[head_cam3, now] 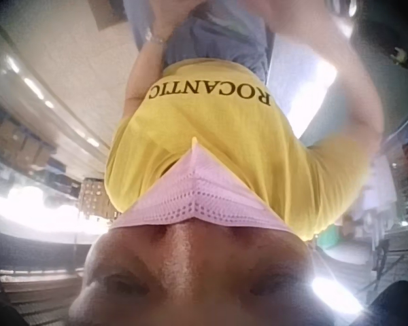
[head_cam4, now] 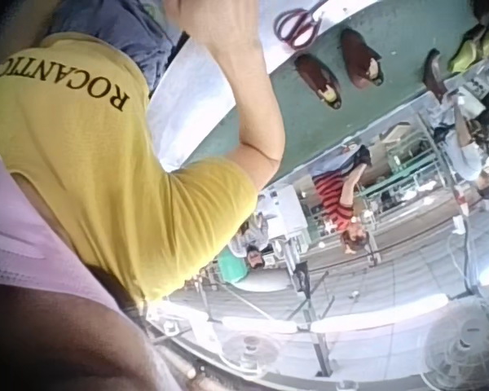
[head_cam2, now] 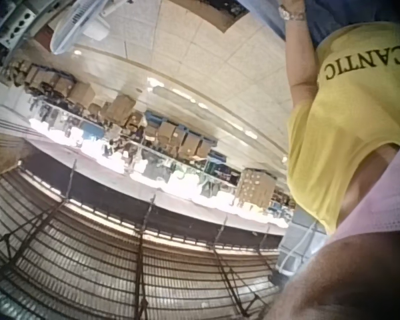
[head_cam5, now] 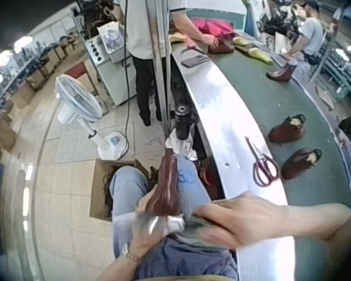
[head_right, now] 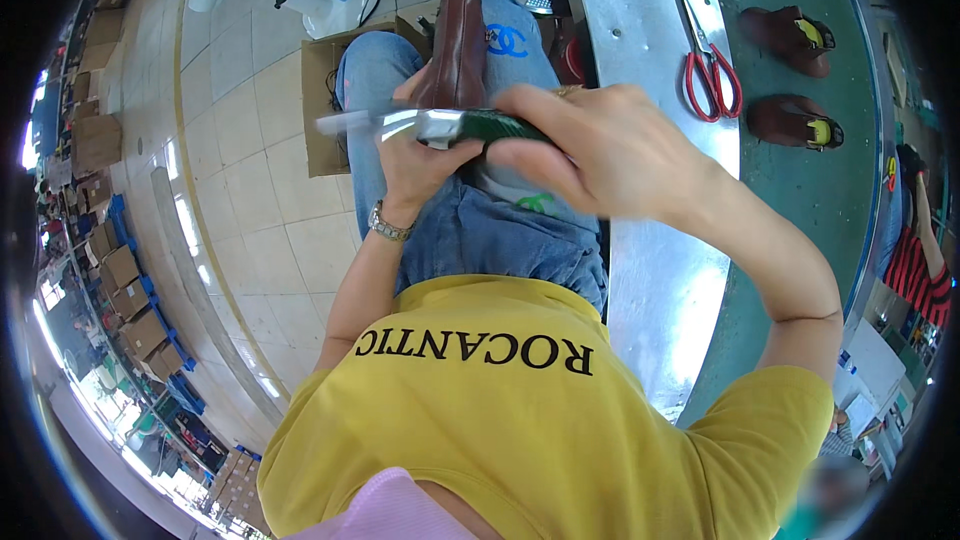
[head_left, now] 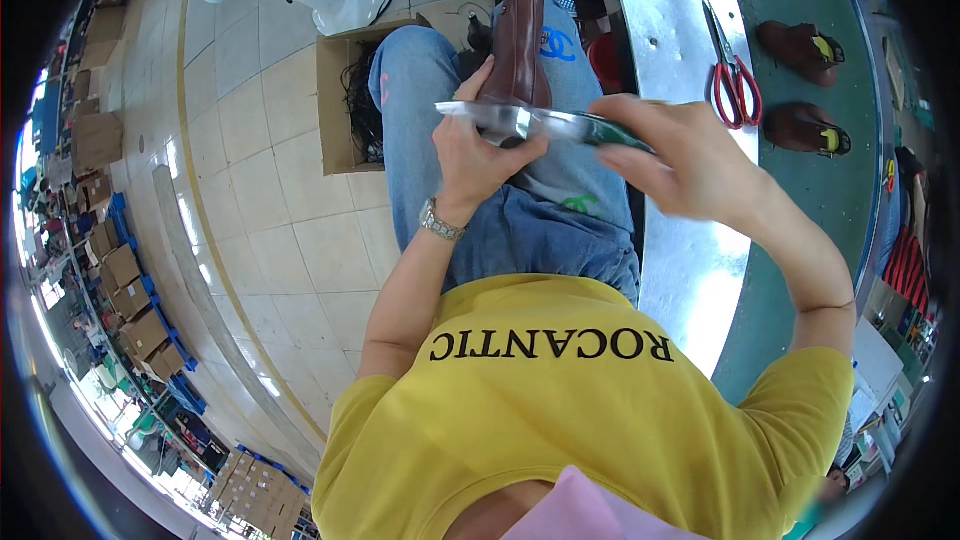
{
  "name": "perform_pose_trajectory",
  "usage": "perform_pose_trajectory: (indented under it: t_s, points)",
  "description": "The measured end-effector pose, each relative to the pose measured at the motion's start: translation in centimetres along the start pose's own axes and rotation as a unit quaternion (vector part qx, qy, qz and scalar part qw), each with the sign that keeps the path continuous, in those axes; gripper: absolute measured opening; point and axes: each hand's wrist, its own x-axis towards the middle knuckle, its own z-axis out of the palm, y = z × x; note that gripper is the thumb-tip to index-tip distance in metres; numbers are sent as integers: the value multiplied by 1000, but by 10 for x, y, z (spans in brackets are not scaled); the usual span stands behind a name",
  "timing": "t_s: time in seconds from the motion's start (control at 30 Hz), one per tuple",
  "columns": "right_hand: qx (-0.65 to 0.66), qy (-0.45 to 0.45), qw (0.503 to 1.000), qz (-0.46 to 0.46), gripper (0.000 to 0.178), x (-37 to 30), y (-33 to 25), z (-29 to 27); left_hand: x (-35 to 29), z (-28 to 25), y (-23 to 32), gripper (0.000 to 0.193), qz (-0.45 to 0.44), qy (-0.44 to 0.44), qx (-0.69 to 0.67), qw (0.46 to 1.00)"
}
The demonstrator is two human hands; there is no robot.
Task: The recorder is assembling and inspecting a leather boot, using tools to pull and secure materials around a shoe last.
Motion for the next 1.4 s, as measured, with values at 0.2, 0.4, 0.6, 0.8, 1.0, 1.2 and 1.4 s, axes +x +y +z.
perform_pose_trajectory:
  t_s: [0.2,0.4,0.6,0.8,1.0,1.2,1.4]
  points:
    - [-16,-116,982,150,24,-20,14,-2,-13,-3,1,82,-17,36,35,999]
    - [19,147,921,359,38,-112,60,49,-32,-9,10,84,32,79,49,995]
    - [-210,170,833,484,38,-167,82,80,-44,-11,9,89,0,56,20,998]
    - [-149,281,904,286,27,-121,73,82,-50,-10,9,88,19,52,31,998]
    - [142,223,953,149,33,-26,28,91,-61,-9,15,87,7,36,34,999]
    - [312,134,935,101,78,11,12,94,-61,-16,27,88,-3,30,15,999]
    - [318,51,939,123,89,22,21,86,-55,-21,33,94,16,-12,87,996]
